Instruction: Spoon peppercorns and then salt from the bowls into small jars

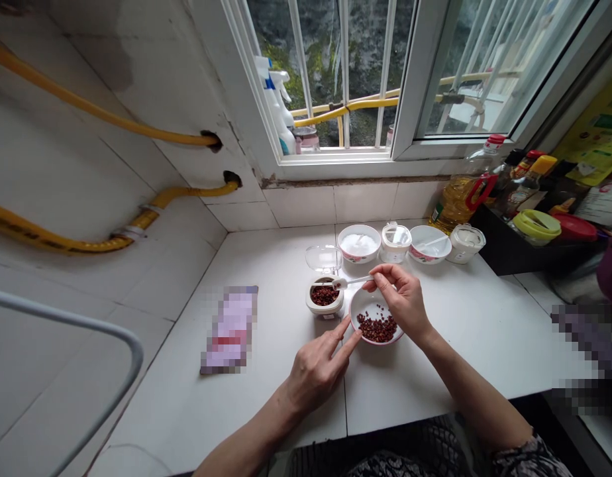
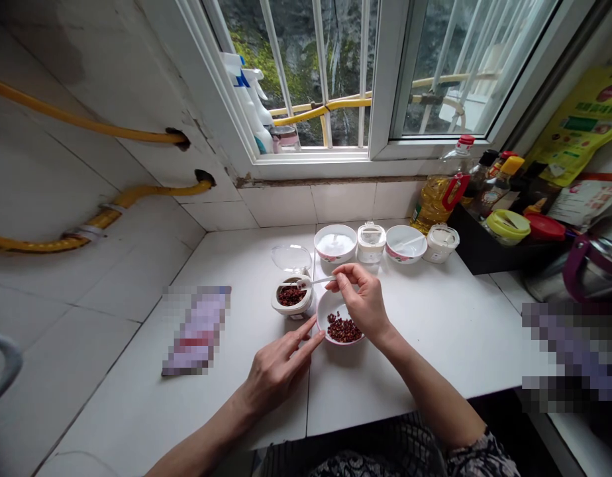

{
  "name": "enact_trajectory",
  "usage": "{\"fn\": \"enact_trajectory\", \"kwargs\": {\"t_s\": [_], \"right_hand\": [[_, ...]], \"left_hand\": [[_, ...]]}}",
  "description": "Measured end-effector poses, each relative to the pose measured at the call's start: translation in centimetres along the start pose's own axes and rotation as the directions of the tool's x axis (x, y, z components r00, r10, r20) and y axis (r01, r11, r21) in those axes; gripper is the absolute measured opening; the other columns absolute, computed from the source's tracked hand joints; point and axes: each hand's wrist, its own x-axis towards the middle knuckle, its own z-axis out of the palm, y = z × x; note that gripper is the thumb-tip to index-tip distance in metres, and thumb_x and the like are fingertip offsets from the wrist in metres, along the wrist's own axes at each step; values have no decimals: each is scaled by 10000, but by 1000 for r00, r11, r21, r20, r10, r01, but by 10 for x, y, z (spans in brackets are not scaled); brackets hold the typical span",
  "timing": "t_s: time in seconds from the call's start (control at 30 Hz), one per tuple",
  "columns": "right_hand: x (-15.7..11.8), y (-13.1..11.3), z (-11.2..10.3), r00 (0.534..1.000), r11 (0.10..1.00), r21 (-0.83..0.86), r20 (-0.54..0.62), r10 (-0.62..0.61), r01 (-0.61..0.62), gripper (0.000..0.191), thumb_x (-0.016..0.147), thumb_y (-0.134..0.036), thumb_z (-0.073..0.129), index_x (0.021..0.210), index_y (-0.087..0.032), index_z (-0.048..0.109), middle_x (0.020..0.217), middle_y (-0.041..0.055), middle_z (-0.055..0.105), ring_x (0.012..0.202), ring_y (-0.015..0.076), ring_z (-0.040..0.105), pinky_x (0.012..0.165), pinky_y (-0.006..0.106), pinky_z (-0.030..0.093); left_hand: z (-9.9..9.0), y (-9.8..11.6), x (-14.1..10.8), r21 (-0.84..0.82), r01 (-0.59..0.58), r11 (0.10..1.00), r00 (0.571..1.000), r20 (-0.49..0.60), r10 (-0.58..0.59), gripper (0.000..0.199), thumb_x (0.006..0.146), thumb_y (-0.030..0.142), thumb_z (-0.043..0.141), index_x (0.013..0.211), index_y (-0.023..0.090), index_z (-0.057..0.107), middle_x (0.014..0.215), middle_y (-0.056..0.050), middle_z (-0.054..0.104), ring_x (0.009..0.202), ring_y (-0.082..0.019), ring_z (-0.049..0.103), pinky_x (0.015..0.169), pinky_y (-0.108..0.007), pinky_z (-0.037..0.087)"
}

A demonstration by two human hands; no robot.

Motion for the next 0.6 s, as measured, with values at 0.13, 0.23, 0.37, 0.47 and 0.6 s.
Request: {"fn": "enact_trajectory", "kwargs": {"t_s": [0.13,0.23,0.37,0.47,0.6], "right_hand": [[-5,3,8,944,903,-277,61,-324,328,107,938,-212,513,924,-226,619,774,29,767,733,192,721,931,433,515],[-6,4,7,817,713,-405,215,-534,573,176,928,-116,477,931,-228,613,774,13,765,691,177,701,1002,464,461],[-5,1,-2,750,626,-431,233,-619,650,204,910,-85,482,948,-230,621,789,11,768,667,175,698,1002,475,458],[-5,0,-9,811,721,-391,140,-568,573,159,906,-125,527,933,-241,633,773,3,774,682,189,713,1021,493,452],[-6,3,-12,958,935,-212,21,-288,285,77,912,-251,571,904,-232,646,745,28,772,726,211,728,899,437,539]], "left_hand": [[1,0,0,9,-5,1000,1000,-7,5,504,935,55,416,1427,140,477,1287,-224,631,838,-183,685,679,-276,566],[3,0,-1,21,0,1000,1000,-11,0,497,938,58,415,1423,142,483,1279,-226,634,838,-183,686,677,-278,568],[4,0,-2,26,4,1000,1000,-9,-3,482,939,60,412,1402,153,506,1306,-213,622,855,-173,688,708,-275,577],[3,0,-2,24,9,1000,1000,2,-9,458,939,67,422,1375,154,532,1315,-211,616,873,-178,690,724,-290,585],[1,0,-1,29,4,1000,1000,3,-4,407,947,83,438,1326,143,573,1299,-212,626,842,-174,684,691,-289,585]]}}
